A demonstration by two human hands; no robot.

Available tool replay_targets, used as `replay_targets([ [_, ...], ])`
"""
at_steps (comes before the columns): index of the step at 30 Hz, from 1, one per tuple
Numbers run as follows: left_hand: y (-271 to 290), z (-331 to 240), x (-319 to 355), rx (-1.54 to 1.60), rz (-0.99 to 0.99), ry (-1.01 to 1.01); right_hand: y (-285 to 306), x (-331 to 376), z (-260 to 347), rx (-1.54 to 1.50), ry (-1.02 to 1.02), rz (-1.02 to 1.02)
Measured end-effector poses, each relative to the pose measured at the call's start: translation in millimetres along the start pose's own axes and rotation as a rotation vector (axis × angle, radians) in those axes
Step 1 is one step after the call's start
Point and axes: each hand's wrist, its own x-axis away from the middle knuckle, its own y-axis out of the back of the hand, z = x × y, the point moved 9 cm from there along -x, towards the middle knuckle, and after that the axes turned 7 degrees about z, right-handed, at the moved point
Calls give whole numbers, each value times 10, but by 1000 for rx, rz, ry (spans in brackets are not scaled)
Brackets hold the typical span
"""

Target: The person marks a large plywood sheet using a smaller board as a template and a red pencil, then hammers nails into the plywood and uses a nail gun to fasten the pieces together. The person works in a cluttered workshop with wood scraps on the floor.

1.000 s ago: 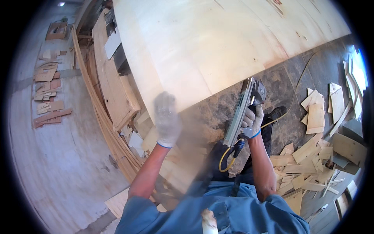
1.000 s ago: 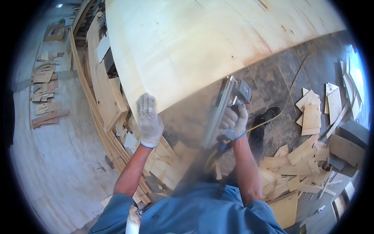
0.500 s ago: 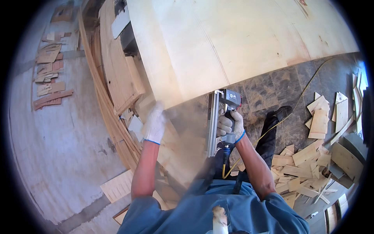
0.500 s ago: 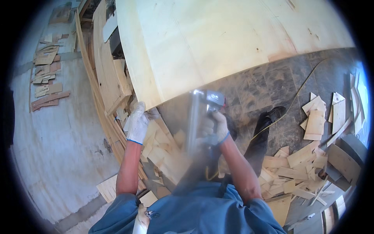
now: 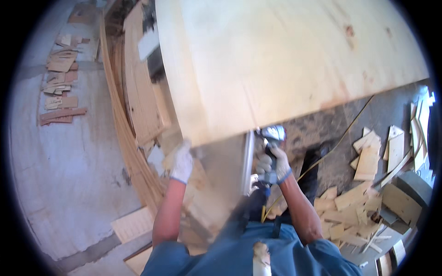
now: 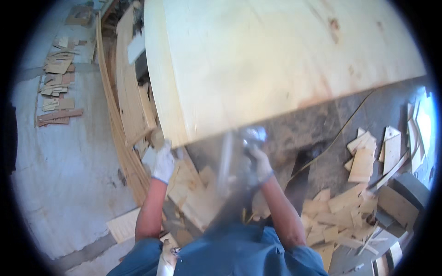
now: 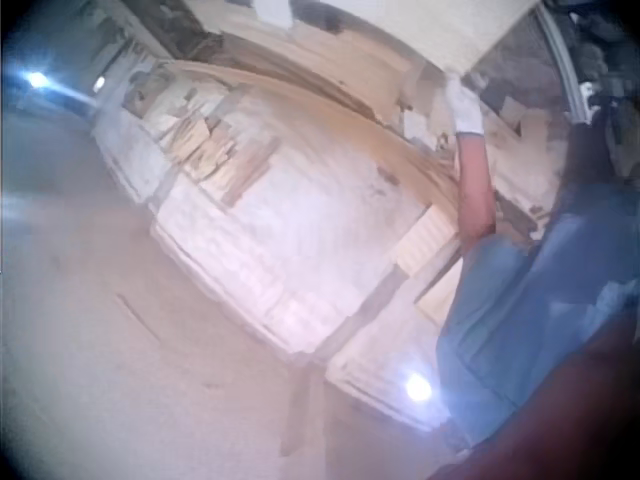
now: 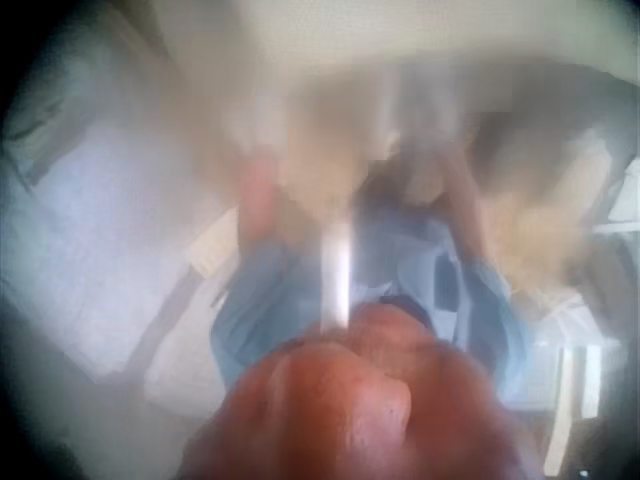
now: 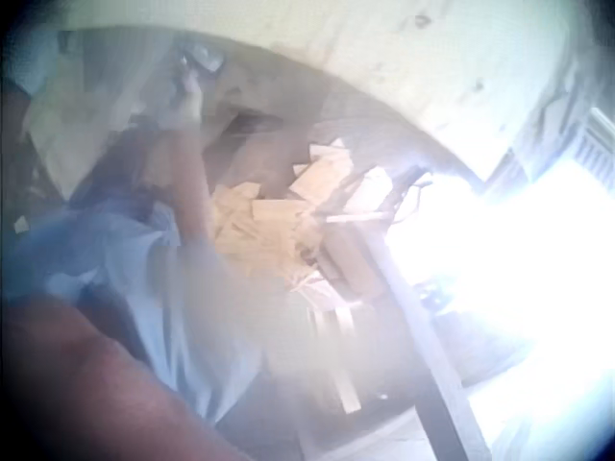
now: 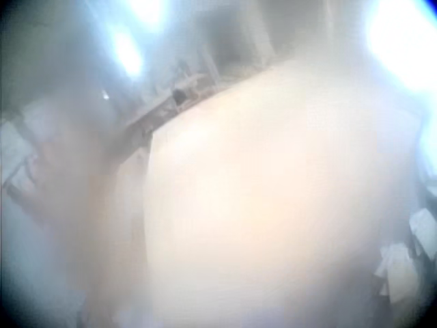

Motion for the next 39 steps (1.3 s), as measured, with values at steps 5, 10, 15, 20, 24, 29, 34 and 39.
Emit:
replay_targets([
  [5, 90, 329, -36, 218, 62, 184, -109, 1363, 1568, 147, 138, -34],
  [10, -175, 646, 149, 411, -114, 160, -149, 3165, 3352, 650, 479, -403],
  [15, -1898, 1142, 772, 666, -111, 233, -509, 4689, 4476, 1149, 479, -836],
  [20, -4353, 1102, 764, 169, 549, 56, -858, 5527, 5024, 1457, 281, -1121],
  [24, -5410, 903, 463, -60, 779, -94, -1164, 5715, 5378, 1613, 129, -1172],
  [29, -6309, 749, 257, -63, 861, 49, -1608, 5865, 5871, 1805, 143, -1261],
  [34, -6927, 545, 270, -21, 925, 234, -1874, 6150, 6545, 1551, 295, -1243],
  [39, -7162, 406, 184, -138, 911, 291, -2230, 6204, 7571, 1575, 427, -1266],
])
